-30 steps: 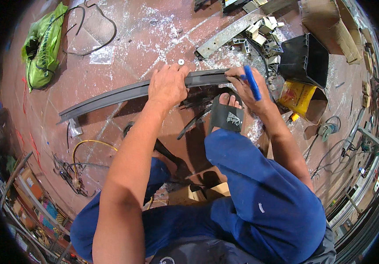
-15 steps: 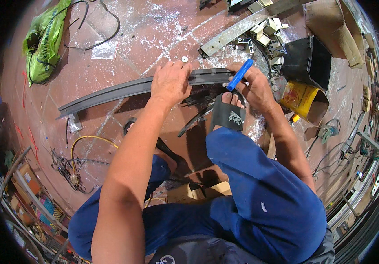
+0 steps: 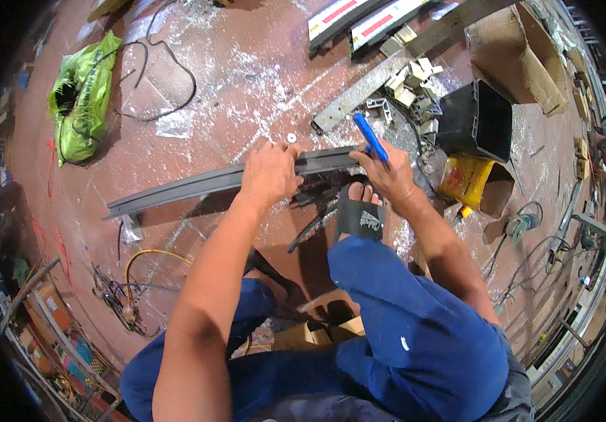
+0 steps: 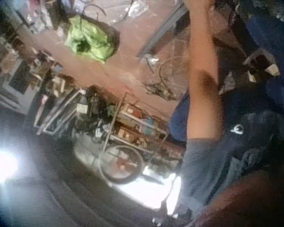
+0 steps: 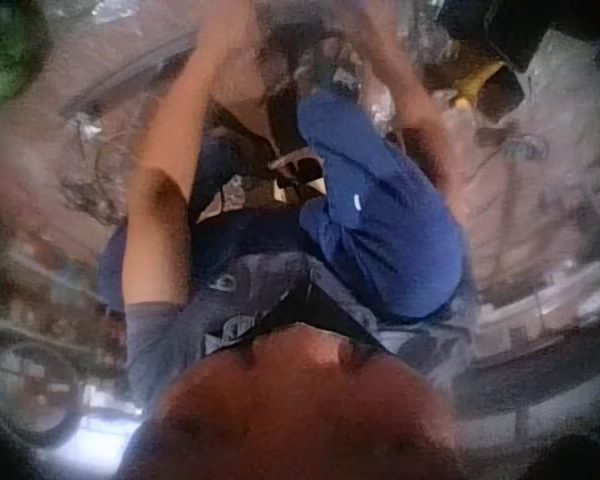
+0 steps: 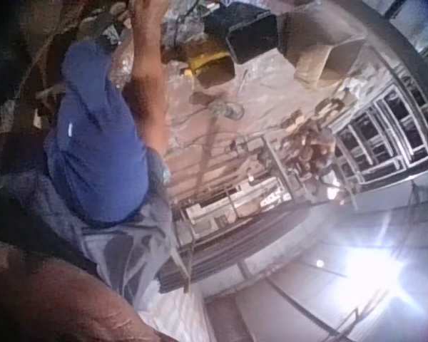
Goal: The person sits on the floor and assembles long metal profiles by inserting small metal pieces into their ends. They repeatedly pick up profiles, insert components, and place the finished pieces aside.
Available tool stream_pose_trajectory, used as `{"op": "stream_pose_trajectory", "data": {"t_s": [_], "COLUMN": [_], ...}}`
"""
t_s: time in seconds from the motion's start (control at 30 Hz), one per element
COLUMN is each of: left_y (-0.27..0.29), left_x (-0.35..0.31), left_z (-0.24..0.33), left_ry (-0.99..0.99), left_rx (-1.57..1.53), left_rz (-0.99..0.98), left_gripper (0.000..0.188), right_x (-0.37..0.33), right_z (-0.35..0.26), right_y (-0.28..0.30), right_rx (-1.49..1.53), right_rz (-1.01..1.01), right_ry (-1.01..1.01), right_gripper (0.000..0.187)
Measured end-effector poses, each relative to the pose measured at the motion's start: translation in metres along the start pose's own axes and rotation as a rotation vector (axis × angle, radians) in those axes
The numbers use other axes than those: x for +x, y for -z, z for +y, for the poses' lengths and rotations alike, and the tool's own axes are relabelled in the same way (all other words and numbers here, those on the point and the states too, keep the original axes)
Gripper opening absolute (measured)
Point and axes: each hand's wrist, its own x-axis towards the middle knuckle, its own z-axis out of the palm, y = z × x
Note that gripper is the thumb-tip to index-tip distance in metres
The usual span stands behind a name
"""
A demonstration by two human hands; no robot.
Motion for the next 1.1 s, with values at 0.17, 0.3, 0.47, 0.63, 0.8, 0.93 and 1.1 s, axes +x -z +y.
{"op": "stream_pose_trajectory", "data": {"t_s": [0.17,0.3,0.47,0.63,0.8,0.93,1.1], "left_y": [0.014,0.024,0.050,0.108,0.126,0.083,0.107], "left_x": [-0.057,-0.131,-0.136,-0.166,-0.192,-0.163,-0.043], "left_z": [-0.103,-0.223,-0.243,-0.241,-0.202,-0.212,-0.192], "left_ry": [-0.055,0.234,0.335,0.314,0.440,0.381,0.177], "left_rx": [0.011,0.142,0.105,-0.323,-0.635,-0.820,-0.913], "left_rz": [0.070,-0.019,-0.163,-0.317,-0.307,-0.140,0.030], "left_gripper": [0.053,0.061,0.067,0.066,0.065,0.060,0.078], "right_x": [-0.003,0.007,0.027,0.034,0.016,0.055,0.132], "right_z": [0.003,-0.010,-0.036,-0.081,-0.076,-0.073,-0.001], "right_y": [-0.001,0.010,0.039,0.088,0.068,0.070,0.071], "right_rx": [-0.088,-0.020,0.345,0.824,1.081,0.940,0.103], "right_rz": [0.044,-0.017,0.104,0.248,0.177,-0.069,-0.436], "right_ry": [0.034,-0.066,-0.156,-0.244,-0.601,-0.747,-0.349], "right_gripper": [0.014,0.017,0.013,0.020,0.016,0.018,0.030]}}
